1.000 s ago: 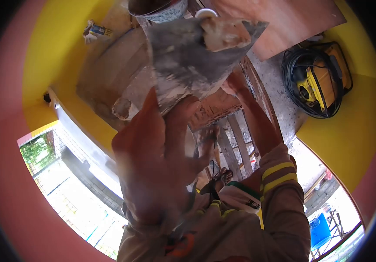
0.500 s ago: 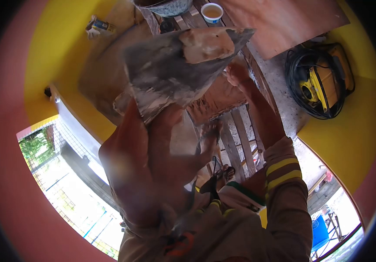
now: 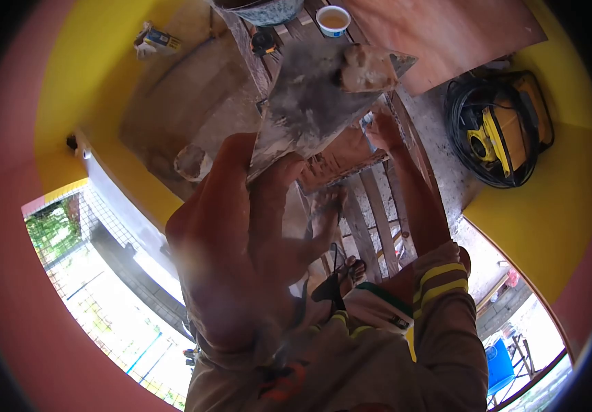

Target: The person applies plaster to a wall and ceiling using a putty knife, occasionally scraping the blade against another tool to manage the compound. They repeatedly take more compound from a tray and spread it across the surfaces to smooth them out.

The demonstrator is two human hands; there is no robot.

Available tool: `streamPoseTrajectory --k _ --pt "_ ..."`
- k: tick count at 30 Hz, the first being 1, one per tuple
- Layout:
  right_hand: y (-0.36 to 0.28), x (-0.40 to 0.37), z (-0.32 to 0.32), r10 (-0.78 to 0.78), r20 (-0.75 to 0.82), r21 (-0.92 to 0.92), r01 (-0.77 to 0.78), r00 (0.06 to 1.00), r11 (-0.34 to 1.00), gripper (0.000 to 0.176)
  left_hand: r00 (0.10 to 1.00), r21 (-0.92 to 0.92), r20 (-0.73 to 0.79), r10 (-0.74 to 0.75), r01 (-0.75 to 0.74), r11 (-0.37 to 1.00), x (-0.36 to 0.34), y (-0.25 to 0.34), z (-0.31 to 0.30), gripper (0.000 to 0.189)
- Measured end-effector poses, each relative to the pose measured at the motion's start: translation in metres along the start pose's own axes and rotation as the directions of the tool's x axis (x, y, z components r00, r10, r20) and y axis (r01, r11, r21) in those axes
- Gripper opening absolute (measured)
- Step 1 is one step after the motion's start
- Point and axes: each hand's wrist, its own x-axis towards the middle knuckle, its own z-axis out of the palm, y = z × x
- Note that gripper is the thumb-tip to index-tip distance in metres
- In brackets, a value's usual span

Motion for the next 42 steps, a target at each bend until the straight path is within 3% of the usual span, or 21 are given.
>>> streamPoseTrajectory --k 4,7,10,13,18,21,25,28,31,34,40,42 --pt "-0.042 -0.015 -0.011 0.133 -0.075 -0.111 -0.141 0.988 0.984 0.03 0.998 0.046 0.058 -0.018 0.016 0.999 0.002 0.0 -0.004 0.026" --pt "-0.043 -0.02 0.026 0.176 -0.124 -0.076 -0.187 0.976 0.98 0.03 0.999 0.038 0.042 -0.02 0.018 0.999 0.001 0.001 -0.003 0.025" --pt "-0.048 -0.021 0.045 0.213 -0.202 -0.007 -0.219 0.956 0.976 0.023 0.999 -0.009 0.011 -0.045 0.045 0.999 -0.002 0.005 0.001 0.024" --pt "-0.04 -0.023 0.04 0.153 -0.2 0.047 -0.147 0.968 0.988 0.021 0.99 -0.037 0.063 -0.129 0.132 0.991 0.001 0.018 -0.002 0.024" --pt "-0.019 -0.048 0.032 0.235 -0.213 0.402 -0.134 0.948 0.906 0.018 0.975 -0.015 0.128 -0.182 0.185 0.983 0.005 0.029 0.001 0.024" --pt "-0.028 -0.042 0.017 0.343 -0.284 0.472 -0.18 0.895 0.863 0.015 0.978 -0.026 0.091 -0.188 0.192 0.981 0.0 0.024 0.001 0.023" --pt "-0.038 -0.033 0.013 0.284 -0.383 0.285 -0.179 0.879 0.941 0.013 0.99 -0.061 0.053 -0.134 0.137 0.989 -0.004 0.02 0.003 0.021" --pt "-0.045 -0.021 0.016 0.071 -0.414 0.136 -0.015 0.907 0.991 0.022 0.985 -0.044 0.076 -0.157 0.161 0.986 -0.004 0.018 -0.002 0.02" --pt "-0.064 -0.013 0.017 -0.021 -0.386 0.02 0.032 0.922 0.999 0.021 0.987 -0.049 0.047 -0.154 0.156 0.987 -0.007 0.012 -0.006 0.019" --pt "-0.076 -0.009 0.006 0.032 -0.227 0.025 -0.027 0.973 0.999 0.018 0.985 -0.045 0.03 -0.168 0.169 0.985 -0.007 0.011 -0.007 0.019" --pt "-0.082 -0.01 0.018 -0.005 -0.068 -0.254 -0.013 0.998 0.967 0.016 0.981 -0.132 0.033 -0.193 0.196 0.972 -0.008 0.013 -0.007 0.031" --pt "-0.08 -0.009 0.018 -0.004 0.011 -0.217 0.006 1.0 0.976 0.015 0.987 -0.039 0.06 -0.148 0.15 0.988 -0.008 0.014 -0.008 0.036"
